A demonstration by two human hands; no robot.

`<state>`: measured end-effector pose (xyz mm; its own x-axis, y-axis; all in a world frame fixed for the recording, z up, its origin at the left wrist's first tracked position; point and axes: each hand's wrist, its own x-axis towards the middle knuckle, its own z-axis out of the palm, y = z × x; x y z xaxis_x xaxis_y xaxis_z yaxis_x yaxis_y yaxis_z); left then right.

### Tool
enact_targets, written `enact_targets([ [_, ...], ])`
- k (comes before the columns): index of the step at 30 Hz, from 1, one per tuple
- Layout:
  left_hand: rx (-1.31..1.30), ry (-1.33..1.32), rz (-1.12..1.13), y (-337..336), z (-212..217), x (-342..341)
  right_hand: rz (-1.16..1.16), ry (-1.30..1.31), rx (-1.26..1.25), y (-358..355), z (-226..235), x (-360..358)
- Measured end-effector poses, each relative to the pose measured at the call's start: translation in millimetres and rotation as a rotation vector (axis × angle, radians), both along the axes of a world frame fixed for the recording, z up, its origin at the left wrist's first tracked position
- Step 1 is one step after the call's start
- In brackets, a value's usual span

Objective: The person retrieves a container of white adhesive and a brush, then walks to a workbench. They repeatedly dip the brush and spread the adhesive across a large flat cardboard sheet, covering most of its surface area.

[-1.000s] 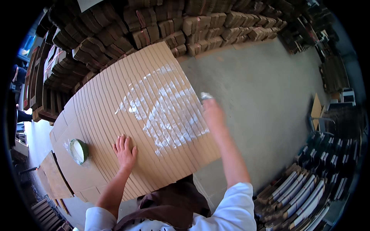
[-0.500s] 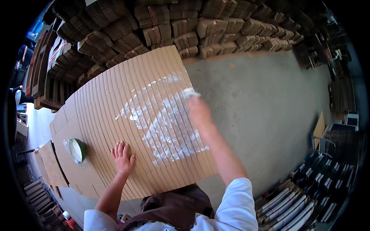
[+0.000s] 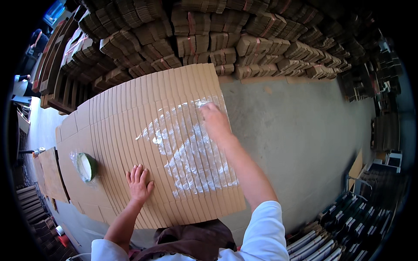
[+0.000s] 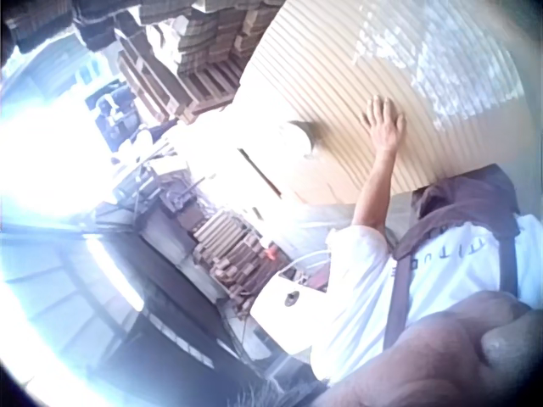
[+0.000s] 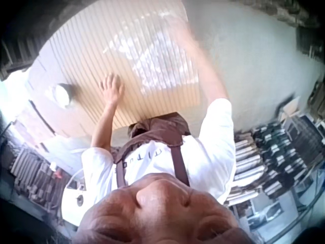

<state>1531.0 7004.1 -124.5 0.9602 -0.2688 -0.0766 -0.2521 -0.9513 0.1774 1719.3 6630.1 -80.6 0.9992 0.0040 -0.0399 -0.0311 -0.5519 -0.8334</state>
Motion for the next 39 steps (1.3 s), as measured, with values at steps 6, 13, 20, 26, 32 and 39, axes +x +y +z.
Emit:
enact_targets([
  [6,-0.023,0.057,0.012,2.8,4.9,0.2,-0.029,-0.100,-0.376,-29.3,-12.5,32.1],
  [13,-0.022,0.039,0.003,4.7,3.4,-0.8,-0.058,-0.089,-0.378,-16.7,-2.1,42.7],
  [20,-0.023,0.029,-0.006,1.7,3.7,0.8,-0.047,-0.108,-0.349,-29.7,-11.2,45.8],
  [26,-0.010,0.054,0.010,5.2,2.5,-3.8,-0.037,-0.122,-0.346,-18.1,-2.5,39.0],
  [32,-0.016,0.044,0.009,2.5,5.9,3.7,-0.113,-0.110,-0.411,-30.8,-1.0,31.6],
  [39,-0.029,0.042,0.001,2.1,6.0,3.6,0.195,-0.205,-0.301,53.0,-16.0,7.7],
])
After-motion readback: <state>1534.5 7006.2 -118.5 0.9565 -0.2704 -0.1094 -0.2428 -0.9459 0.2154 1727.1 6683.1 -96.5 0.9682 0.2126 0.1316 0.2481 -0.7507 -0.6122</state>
